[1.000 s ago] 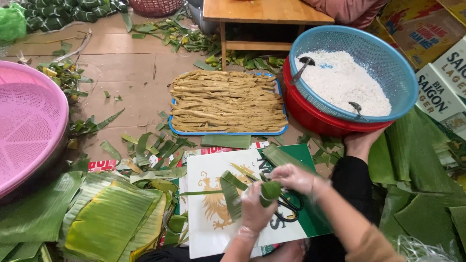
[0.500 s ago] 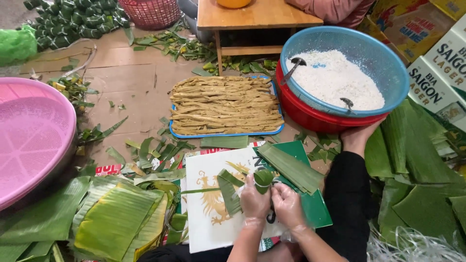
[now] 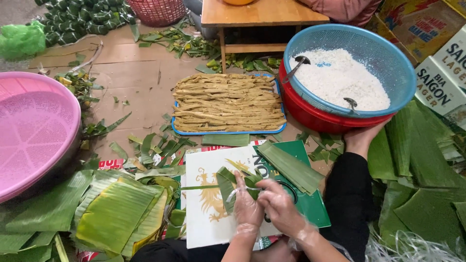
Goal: Wrapping traditional food parcels using banana leaves and rice filling.
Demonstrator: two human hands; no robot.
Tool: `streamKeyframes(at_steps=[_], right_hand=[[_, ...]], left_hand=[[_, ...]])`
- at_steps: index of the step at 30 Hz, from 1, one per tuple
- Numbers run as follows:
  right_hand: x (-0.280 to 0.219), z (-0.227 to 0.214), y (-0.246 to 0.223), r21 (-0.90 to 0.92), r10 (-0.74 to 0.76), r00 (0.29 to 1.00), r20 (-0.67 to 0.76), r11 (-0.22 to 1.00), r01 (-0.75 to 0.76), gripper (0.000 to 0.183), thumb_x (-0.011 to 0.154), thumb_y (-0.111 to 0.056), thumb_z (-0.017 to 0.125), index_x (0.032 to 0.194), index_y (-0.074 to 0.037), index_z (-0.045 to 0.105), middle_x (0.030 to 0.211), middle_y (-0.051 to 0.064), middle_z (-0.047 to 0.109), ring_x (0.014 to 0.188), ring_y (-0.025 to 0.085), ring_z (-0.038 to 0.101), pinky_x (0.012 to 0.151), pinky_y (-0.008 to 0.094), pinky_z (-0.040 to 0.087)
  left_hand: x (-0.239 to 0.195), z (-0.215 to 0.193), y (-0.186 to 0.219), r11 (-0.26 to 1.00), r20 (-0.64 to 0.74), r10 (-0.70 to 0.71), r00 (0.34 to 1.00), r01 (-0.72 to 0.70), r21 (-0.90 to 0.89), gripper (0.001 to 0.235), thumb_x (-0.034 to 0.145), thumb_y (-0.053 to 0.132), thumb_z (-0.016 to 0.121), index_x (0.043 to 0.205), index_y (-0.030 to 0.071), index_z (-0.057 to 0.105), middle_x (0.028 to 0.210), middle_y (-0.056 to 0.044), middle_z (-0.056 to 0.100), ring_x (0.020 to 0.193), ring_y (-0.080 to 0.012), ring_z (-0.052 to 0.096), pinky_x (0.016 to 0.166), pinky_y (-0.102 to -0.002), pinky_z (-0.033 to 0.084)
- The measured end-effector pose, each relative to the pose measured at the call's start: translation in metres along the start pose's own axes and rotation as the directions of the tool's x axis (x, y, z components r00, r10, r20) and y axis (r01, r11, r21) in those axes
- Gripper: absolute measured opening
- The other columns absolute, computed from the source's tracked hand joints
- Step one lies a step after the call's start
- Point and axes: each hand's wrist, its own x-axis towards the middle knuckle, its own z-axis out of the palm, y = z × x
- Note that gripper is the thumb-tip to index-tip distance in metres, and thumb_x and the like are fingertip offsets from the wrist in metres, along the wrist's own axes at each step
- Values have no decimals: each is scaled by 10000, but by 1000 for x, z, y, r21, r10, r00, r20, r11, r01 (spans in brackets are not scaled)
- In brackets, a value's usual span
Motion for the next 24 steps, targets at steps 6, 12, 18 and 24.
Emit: streamKeyframes(at_steps=[6, 12, 18, 24], right_hand=[[-10, 32, 87, 342, 374, 909, 186, 842, -417, 87, 871, -76, 696, 877, -23, 765, 1009, 48, 744, 798, 129, 661, 767, 254, 584], [1, 22, 87, 603, 366, 877, 311, 637, -480, 308, 862, 3, 468, 915, 67, 764, 928, 110, 705, 743, 179, 576, 680, 282, 498], [5, 34, 83, 464, 311, 910, 274, 786, -408, 218, 776, 54, 606, 924, 35, 766, 999, 55, 687, 753, 132, 578, 645, 228, 466], [4, 63, 77, 12, 95, 995, -14, 995, -95, 257, 752, -79, 750, 992, 10, 775, 1065, 110, 739, 850, 224, 714, 748, 294, 593]], left_hand=[[-1, 17, -23, 960, 9, 101, 995, -100, 262, 661, 902, 505, 601, 1355, 24, 571, 1507, -225, 457, 1283, -433, 490, 1009, -583, 476], [1, 5, -53, 967, 63, 250, 966, -253, 44, 493, 924, 176, 548, 1381, -5, 583, 1364, -174, 614, 1199, -306, 576, 1020, -364, 516], [10, -13, -42, 969, -120, -16, 993, -15, -248, 141, 867, 125, 674, 931, 66, 785, 930, -51, 783, 795, -144, 737, 736, -228, 629], [-3, -22, -24, 697, -41, -291, 956, 182, -694, 123, 911, 43, 678, 1017, -2, 724, 871, -116, 748, 739, -155, 683, 649, -239, 572]])
